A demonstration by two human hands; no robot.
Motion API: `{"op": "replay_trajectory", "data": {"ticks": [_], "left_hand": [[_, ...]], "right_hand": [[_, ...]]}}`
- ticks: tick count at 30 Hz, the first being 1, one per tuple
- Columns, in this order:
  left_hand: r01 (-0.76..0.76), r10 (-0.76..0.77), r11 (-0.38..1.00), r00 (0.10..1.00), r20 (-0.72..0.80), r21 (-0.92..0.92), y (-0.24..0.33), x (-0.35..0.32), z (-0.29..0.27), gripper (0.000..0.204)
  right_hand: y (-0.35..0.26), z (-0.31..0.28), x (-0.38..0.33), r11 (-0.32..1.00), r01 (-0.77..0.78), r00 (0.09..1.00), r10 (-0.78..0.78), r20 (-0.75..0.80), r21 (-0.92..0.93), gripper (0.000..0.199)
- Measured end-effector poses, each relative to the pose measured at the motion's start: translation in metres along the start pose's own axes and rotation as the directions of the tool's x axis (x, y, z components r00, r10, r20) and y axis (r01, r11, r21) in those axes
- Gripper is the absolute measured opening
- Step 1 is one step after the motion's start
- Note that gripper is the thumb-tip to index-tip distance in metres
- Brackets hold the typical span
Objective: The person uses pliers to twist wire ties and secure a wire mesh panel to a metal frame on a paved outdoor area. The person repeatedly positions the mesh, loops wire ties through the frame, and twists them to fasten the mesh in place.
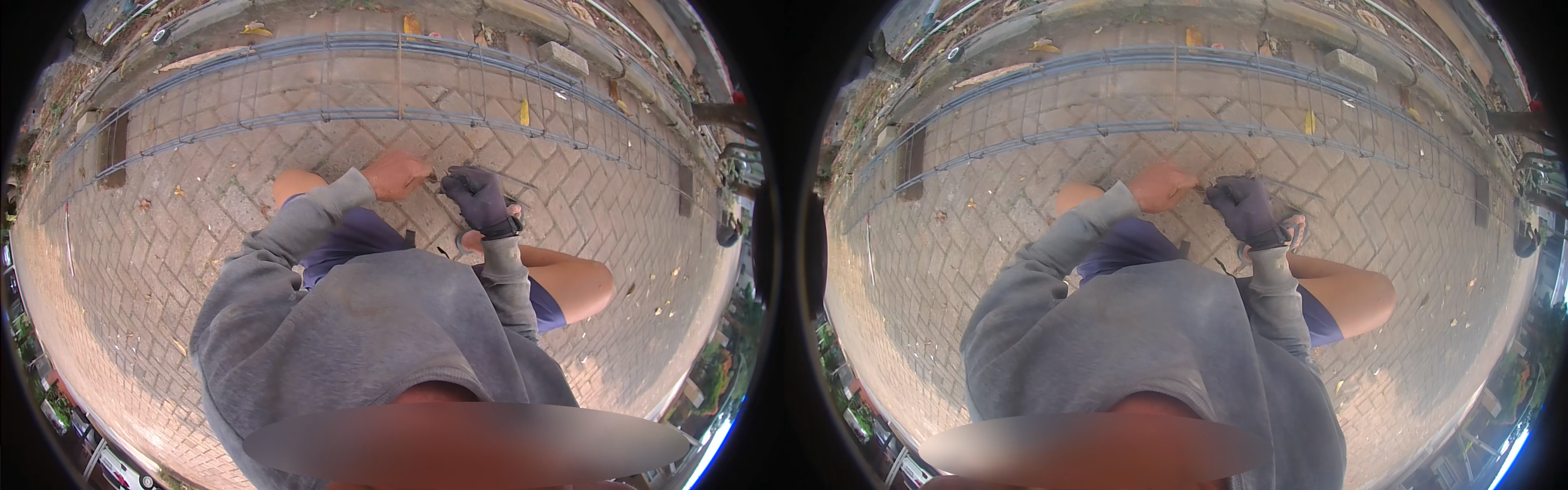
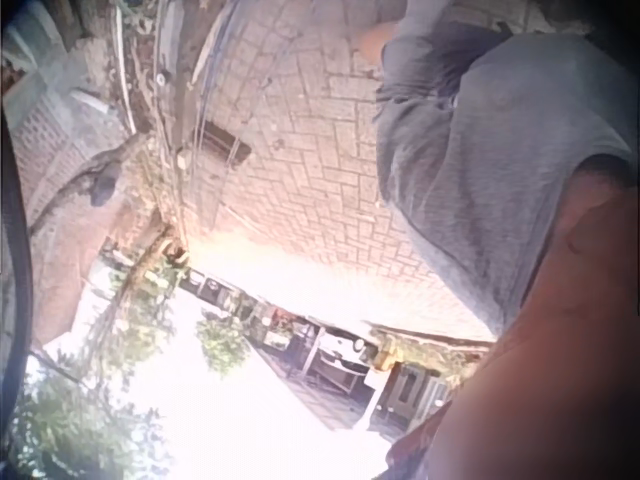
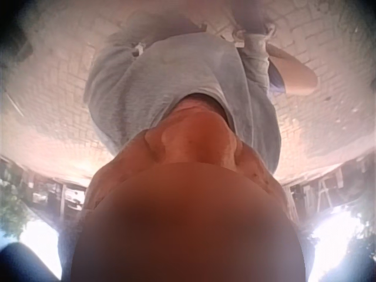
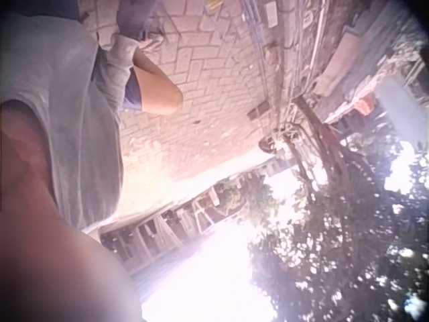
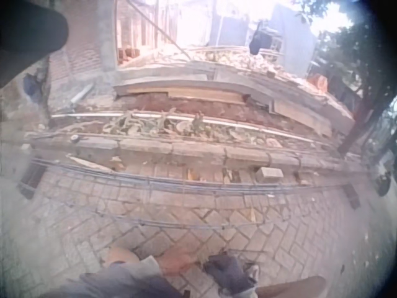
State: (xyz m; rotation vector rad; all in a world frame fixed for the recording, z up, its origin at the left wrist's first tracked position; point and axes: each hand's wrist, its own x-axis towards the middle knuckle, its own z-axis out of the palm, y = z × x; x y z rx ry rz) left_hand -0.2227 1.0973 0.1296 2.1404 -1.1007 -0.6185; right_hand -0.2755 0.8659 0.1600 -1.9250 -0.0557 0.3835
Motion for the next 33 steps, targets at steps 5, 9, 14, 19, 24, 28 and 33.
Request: {"op": "replay_trajectory", "data": {"ticks": [5,9,14,19,24,28,33], "left_hand": [[0.302,0.114,0.414,0.919,0.378,-0.859,0.013,-0.037,0.002,0.034],[0.231,-0.037,0.511,0.968,0.248,-0.828,0.018,-0.042,0.004,0.034],[0.296,-0.011,0.692,0.916,0.401,-0.658,0.009,-0.046,-0.016,0.035],[-0.081,0.124,0.972,0.974,-0.188,0.218,0.012,-0.038,-0.013,0.025],[-0.056,0.255,0.885,0.889,-0.38,0.463,0.02,-0.03,0.007,0.028],[-0.034,0.043,0.999,0.909,-0.414,0.029,0.02,-0.029,0.006,0.021],[-0.023,-0.028,0.973,0.975,-0.219,-0.23,0.004,-0.027,-0.022,0.017]], "right_hand": [[-0.011,-0.011,-0.015,0.99,0.057,0.98,-0.031,0.198,-0.128,0.018],[-0.015,-0.008,-0.012,0.908,0.321,0.941,-0.274,0.196,-0.268,0.015],[-0.019,-0.002,-0.018,0.961,0.207,0.977,-0.194,0.087,-0.182,0.013],[-0.021,0.01,-0.011,0.923,0.166,0.986,-0.158,0.05,-0.347,0.015],[-0.026,0.016,-0.005,0.96,0.041,0.999,-0.041,0.005,-0.278,0.021],[-0.026,0.008,-0.008,0.992,-0.07,0.997,0.072,0.016,-0.101,0.024],[-0.018,-0.008,0.001,0.984,0.116,0.991,-0.105,0.087,-0.133,0.029]]}}
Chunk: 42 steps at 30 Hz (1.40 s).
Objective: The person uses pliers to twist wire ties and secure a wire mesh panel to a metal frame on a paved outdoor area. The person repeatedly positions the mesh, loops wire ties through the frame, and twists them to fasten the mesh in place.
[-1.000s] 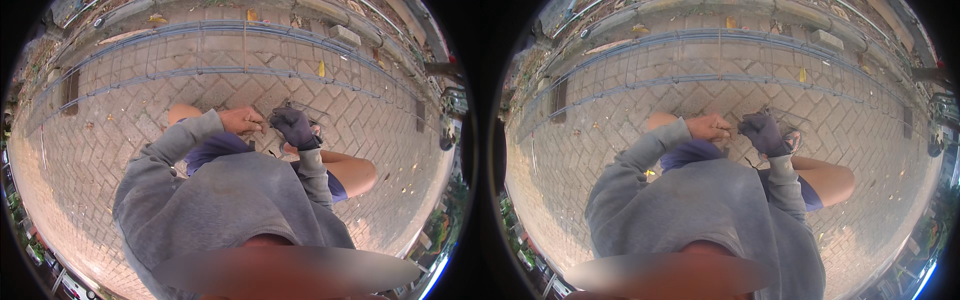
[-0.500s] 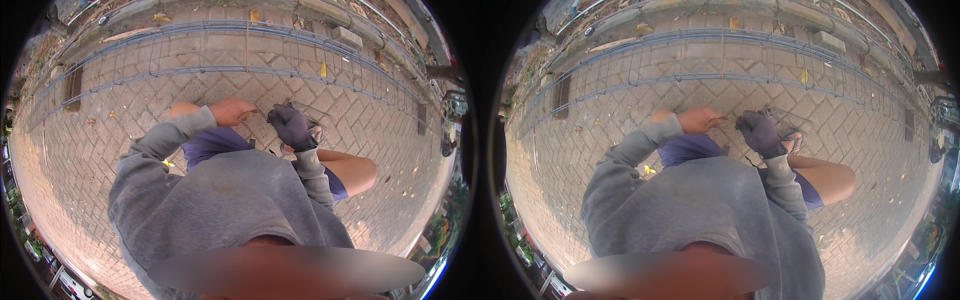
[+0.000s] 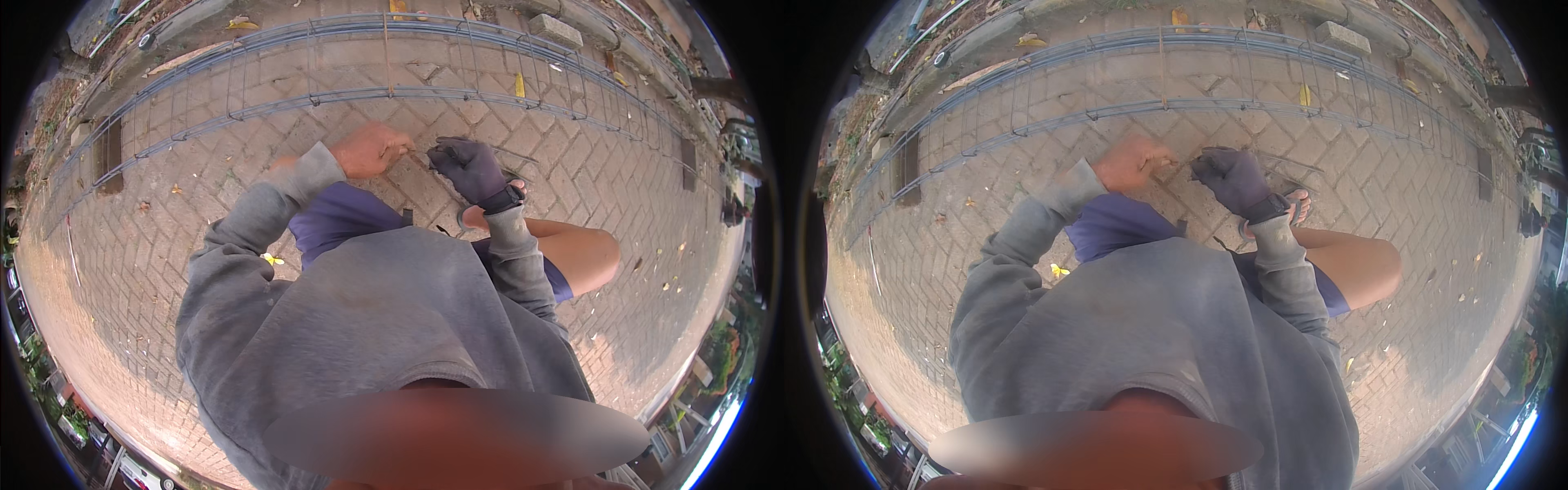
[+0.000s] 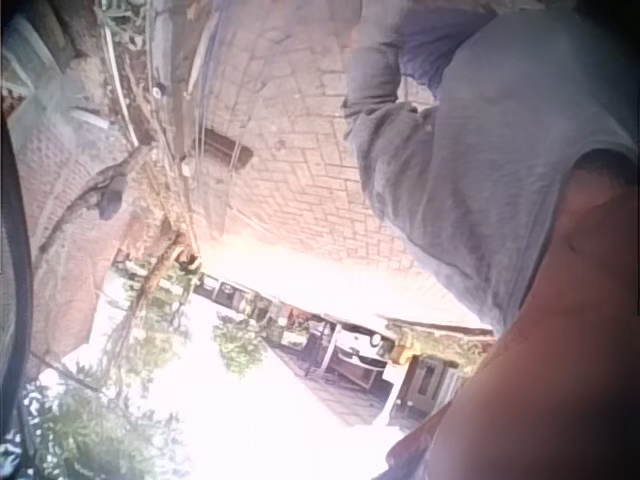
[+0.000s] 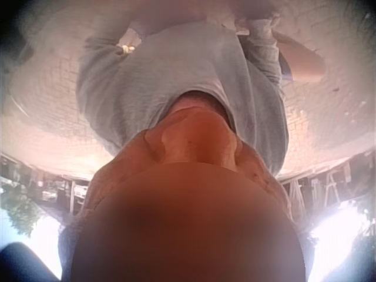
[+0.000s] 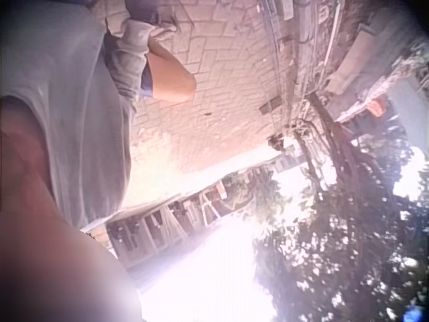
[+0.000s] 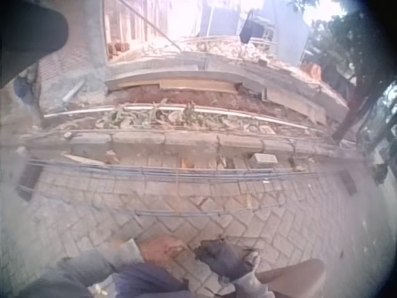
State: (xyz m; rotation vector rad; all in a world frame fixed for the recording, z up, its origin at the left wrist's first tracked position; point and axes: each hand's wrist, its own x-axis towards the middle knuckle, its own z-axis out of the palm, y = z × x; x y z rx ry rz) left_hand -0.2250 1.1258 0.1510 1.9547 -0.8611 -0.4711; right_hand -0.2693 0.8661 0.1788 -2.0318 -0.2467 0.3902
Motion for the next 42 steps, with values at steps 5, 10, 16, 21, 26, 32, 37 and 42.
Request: {"op": "replay_trajectory", "data": {"ticks": [5,10,16,21,26,32,37,42], "left_hand": [[0.269,-0.26,0.948,0.963,0.075,-0.167,-0.009,0.0,-0.023,0.018],[0.213,-0.21,0.957,0.977,0.035,-0.199,-0.009,0.006,-0.017,0.02],[-0.062,0.083,0.966,0.994,-0.072,0.252,-0.002,-0.003,-0.011,0.015],[-0.238,0.261,0.896,0.965,-0.012,0.374,-0.003,-0.001,-0.021,0.014],[0.408,-0.249,0.837,0.877,0.411,-0.365,-0.01,-0.003,-0.032,0.021],[-0.142,-0.07,0.826,0.935,0.349,0.545,-0.024,-0.013,-0.013,0.019],[-0.119,0.032,0.766,0.989,0.148,0.631,-0.044,0.0,-0.016,0.035],[0.389,-0.18,0.889,0.782,-0.596,0.241,-0.079,0.02,-0.026,0.045]], "right_hand": [[-0.001,-0.02,0.008,0.978,0.04,0.942,-0.106,-0.32,-0.204,0.032],[-0.008,-0.002,0.003,0.9,0.147,0.946,-0.249,-0.207,-0.412,0.024],[0.004,0.007,0.007,0.94,0.168,0.96,-0.225,-0.169,-0.296,0.019],[0.007,0.008,0.005,0.966,-0.146,0.967,0.184,-0.174,0.213,0.02],[0.003,0.017,0.001,0.968,-0.127,0.944,0.184,-0.272,0.216,0.025],[0.016,0.039,0.0,0.986,0.108,0.956,-0.138,-0.257,-0.127,0.022],[0.057,0.059,0.013,0.984,-0.166,0.914,0.13,-0.383,-0.062,0.024],[0.12,0.045,0.045,0.812,-0.573,0.668,0.541,-0.511,0.111,0.033]]}}
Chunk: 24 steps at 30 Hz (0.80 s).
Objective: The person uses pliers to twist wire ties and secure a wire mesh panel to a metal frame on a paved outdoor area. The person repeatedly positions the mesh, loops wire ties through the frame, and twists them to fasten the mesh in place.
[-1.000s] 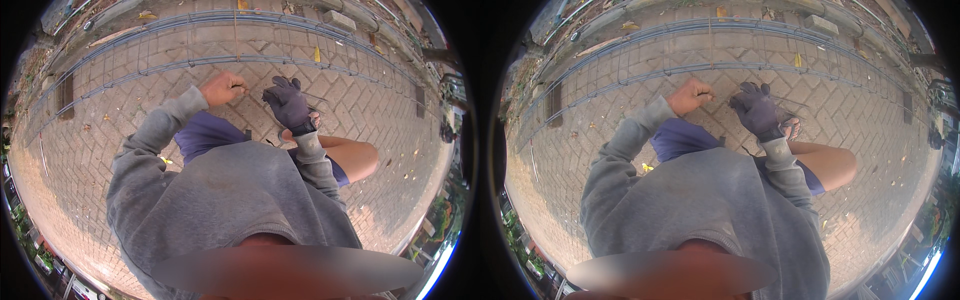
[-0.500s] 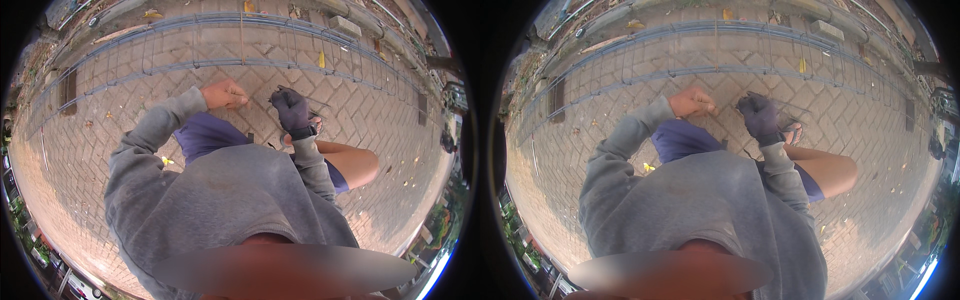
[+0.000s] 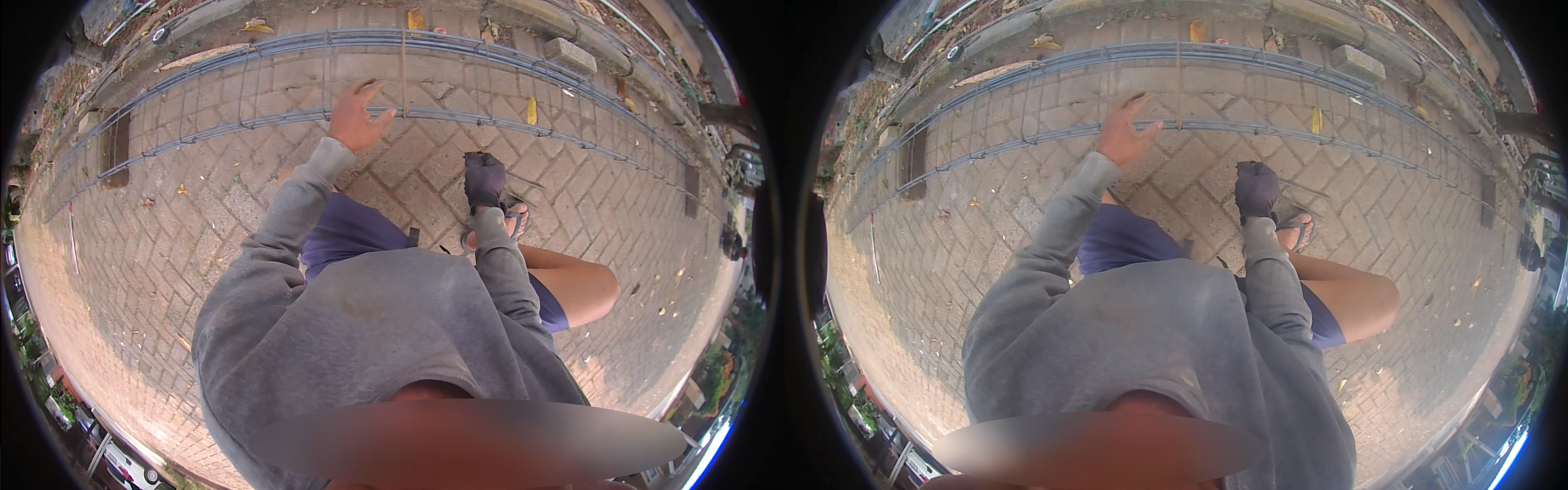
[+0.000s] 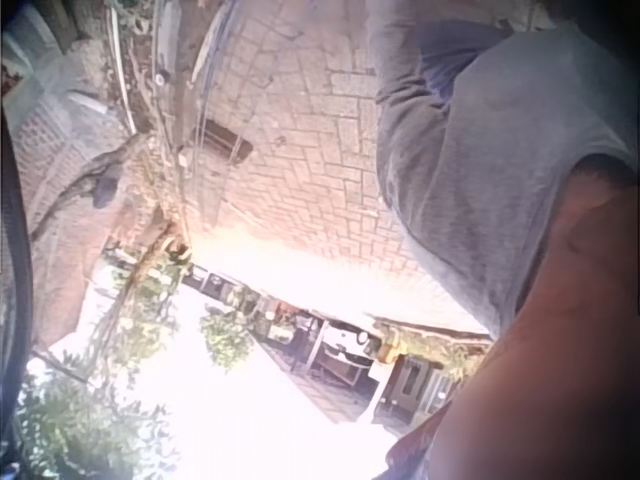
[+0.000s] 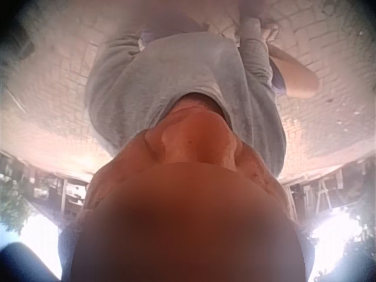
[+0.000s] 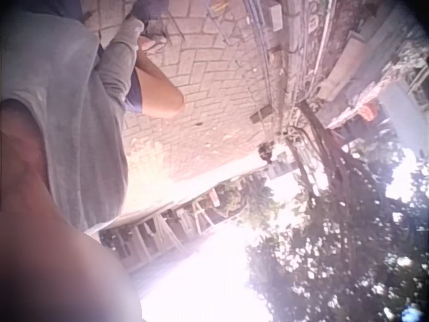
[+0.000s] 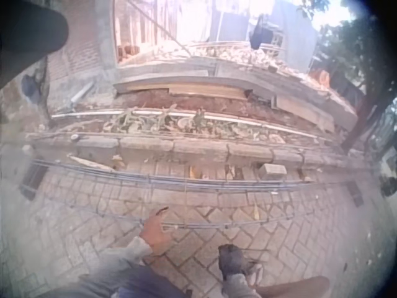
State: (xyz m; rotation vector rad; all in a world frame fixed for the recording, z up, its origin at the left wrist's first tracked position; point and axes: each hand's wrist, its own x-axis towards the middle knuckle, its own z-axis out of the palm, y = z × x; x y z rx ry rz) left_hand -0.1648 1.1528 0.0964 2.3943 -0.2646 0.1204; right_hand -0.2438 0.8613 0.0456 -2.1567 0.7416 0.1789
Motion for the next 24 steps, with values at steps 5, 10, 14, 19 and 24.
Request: {"op": "replay_trajectory", "data": {"ticks": [5,10,14,19,24], "left_hand": [[0.453,-0.479,0.878,0.838,0.262,0.157,-0.029,0.031,0.031,0.046],[0.411,-0.465,0.882,0.84,0.281,0.232,-0.033,0.045,0.055,0.037],[0.442,-0.413,0.88,0.893,0.18,-0.172,-0.031,0.048,0.061,0.032],[0.304,-0.294,0.895,0.952,0.081,-0.327,-0.027,0.034,0.064,0.021],[0.231,-0.229,0.887,0.972,0.054,-0.4,-0.022,0.02,0.056,0.017]], "right_hand": [[-0.01,0.066,0.034,0.98,0.165,0.986,-0.163,-0.034,0.112,0.03],[-0.029,0.119,0.03,0.804,0.131,0.978,-0.202,0.059,0.581,0.022],[-0.032,0.13,0.027,0.754,0.17,0.974,-0.227,0.009,0.635,0.022],[-0.035,0.13,0.027,0.73,0.098,0.982,-0.183,0.055,0.676,0.023],[-0.046,0.117,0.024,0.743,-0.083,0.976,-0.073,0.203,0.665,0.023]]}}
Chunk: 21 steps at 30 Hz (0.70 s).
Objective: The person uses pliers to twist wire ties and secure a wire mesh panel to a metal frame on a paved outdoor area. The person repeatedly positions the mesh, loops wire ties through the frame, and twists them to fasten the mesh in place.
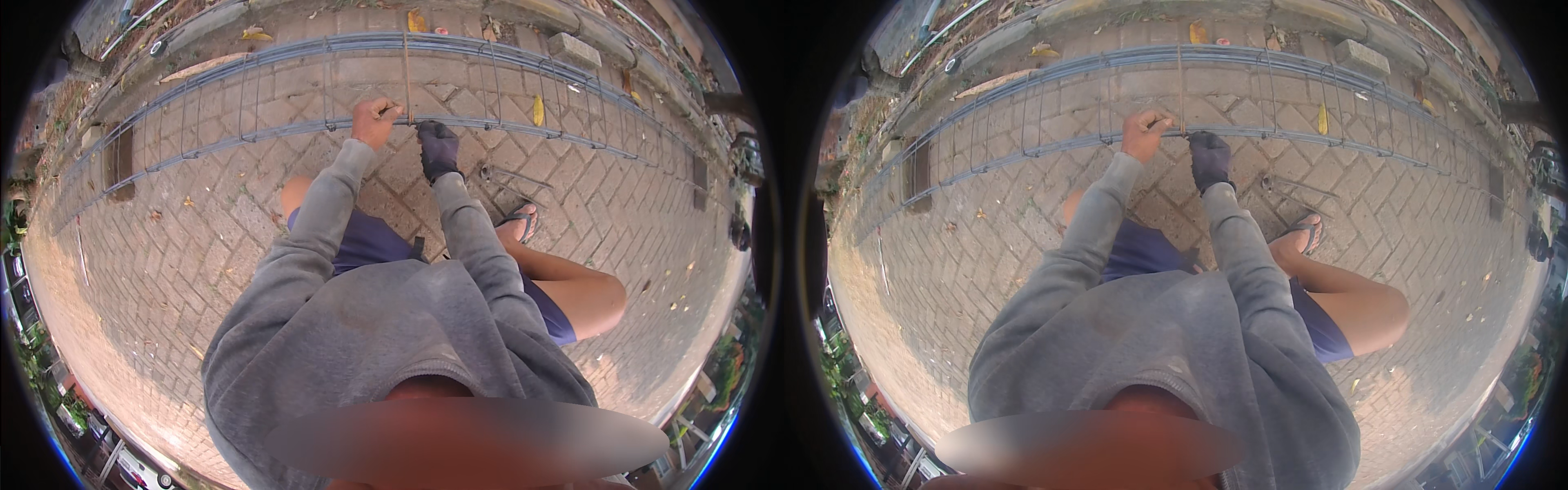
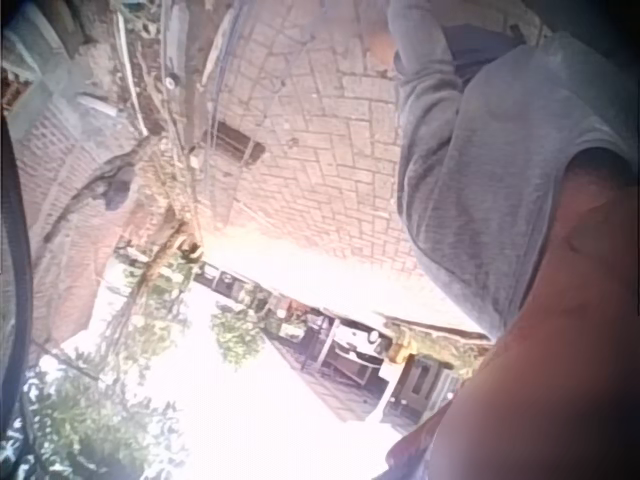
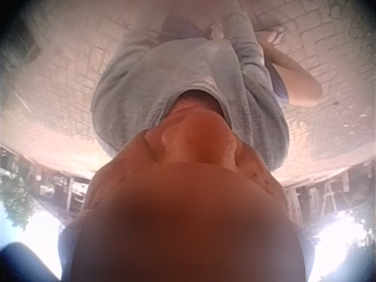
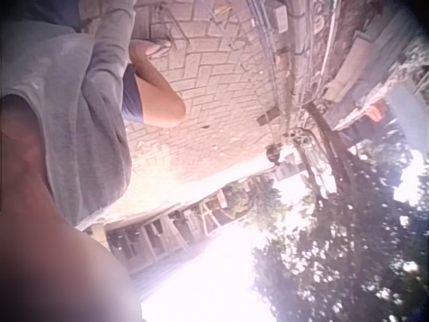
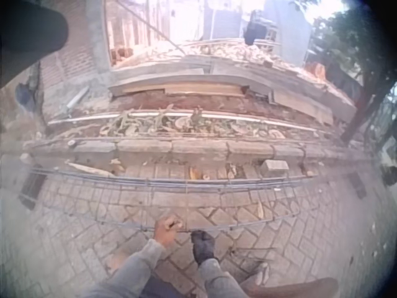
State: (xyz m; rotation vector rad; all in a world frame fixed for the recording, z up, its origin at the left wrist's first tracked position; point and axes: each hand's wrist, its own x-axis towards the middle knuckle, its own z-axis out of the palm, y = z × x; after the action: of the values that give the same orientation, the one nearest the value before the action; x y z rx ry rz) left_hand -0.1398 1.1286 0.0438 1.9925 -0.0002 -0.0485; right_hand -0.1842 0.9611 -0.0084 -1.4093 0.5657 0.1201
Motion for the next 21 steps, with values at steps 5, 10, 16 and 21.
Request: {"op": "replay_trajectory", "data": {"ticks": [5,10,16,21], "left_hand": [[-0.162,0.16,0.986,0.985,0.06,0.032,0.006,-0.018,0.004,0.014],[-0.452,0.388,0.815,0.89,0.239,0.362,0.007,-0.012,0.008,0.019],[-0.317,0.232,0.851,0.942,0.241,0.418,0.014,0.015,0.024,0.029],[-0.061,0.119,0.883,0.988,-0.098,0.465,0.019,0.008,0.037,0.057]], "right_hand": [[-0.007,0.009,-0.011,0.992,-0.097,0.995,0.098,-0.011,0.085,0.024],[-0.004,0.018,-0.021,0.98,-0.142,0.99,0.144,-0.008,0.142,0.026],[-0.003,0.024,-0.022,0.974,-0.111,0.992,0.121,-0.04,0.197,0.028],[0.003,0.027,-0.018,0.973,-0.099,0.992,0.114,-0.06,0.208,0.028]]}}
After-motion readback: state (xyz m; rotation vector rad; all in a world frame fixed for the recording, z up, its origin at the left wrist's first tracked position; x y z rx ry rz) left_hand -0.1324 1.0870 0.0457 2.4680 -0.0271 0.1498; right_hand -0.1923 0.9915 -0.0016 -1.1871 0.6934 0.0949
